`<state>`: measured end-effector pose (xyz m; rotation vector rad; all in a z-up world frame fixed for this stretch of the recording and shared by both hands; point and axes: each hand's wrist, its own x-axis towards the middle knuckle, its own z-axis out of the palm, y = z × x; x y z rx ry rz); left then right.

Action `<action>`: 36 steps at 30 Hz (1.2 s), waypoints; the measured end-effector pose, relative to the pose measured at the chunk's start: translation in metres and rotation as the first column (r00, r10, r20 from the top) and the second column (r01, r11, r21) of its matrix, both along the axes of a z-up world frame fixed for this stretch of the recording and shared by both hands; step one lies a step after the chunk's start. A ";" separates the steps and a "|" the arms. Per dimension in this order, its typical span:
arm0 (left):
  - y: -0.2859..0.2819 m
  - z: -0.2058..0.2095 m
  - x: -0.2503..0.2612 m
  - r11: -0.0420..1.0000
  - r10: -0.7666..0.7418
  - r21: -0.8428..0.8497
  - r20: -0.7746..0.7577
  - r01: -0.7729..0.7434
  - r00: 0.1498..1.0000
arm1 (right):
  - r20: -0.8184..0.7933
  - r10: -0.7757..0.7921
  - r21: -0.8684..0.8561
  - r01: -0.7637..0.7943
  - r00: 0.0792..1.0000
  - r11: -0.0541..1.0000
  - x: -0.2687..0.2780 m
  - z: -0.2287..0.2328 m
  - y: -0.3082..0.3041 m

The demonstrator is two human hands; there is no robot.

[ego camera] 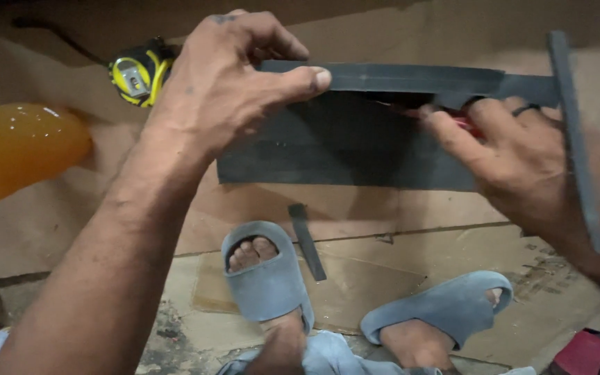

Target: The person cuts a rectangular piece of dark gray foam using a red utility knife on a cardboard surface. They trim edges and separate sections, then place a cut piece into a black storage case before continuing to cut additional foam pieces.

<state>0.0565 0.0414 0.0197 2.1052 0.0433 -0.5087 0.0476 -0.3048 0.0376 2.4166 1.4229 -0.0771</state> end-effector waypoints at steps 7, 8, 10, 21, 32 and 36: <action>0.004 -0.011 0.000 0.996 -0.076 0.050 0.080 0.072 0.994 | 0.022 -0.006 -0.100 0.008 1.000 0.995 -0.003 0.000 -0.057; 0.002 -0.008 0.001 0.996 -0.080 0.047 0.082 0.077 0.993 | 0.024 -0.010 -0.104 0.013 1.000 0.994 -0.004 -0.005 -0.067; 0.000 -0.004 0.001 0.999 -0.009 0.034 -0.019 0.010 1.000 | -0.098 -0.109 0.118 0.120 0.989 0.986 -0.006 -0.015 -0.085; -0.004 0.001 0.001 0.998 0.022 0.062 -0.072 -0.018 0.997 | -0.039 -0.060 -0.142 0.054 0.997 0.988 -0.001 0.001 -0.113; -0.007 0.009 0.000 0.994 0.060 0.098 -0.134 -0.047 0.989 | 0.037 -0.080 -0.183 0.086 0.996 0.979 -0.007 0.000 -0.123; -0.004 0.009 -0.004 0.995 0.004 0.104 -0.098 0.006 0.995 | -0.194 -0.248 0.100 0.270 0.949 0.958 -0.037 -0.028 -0.152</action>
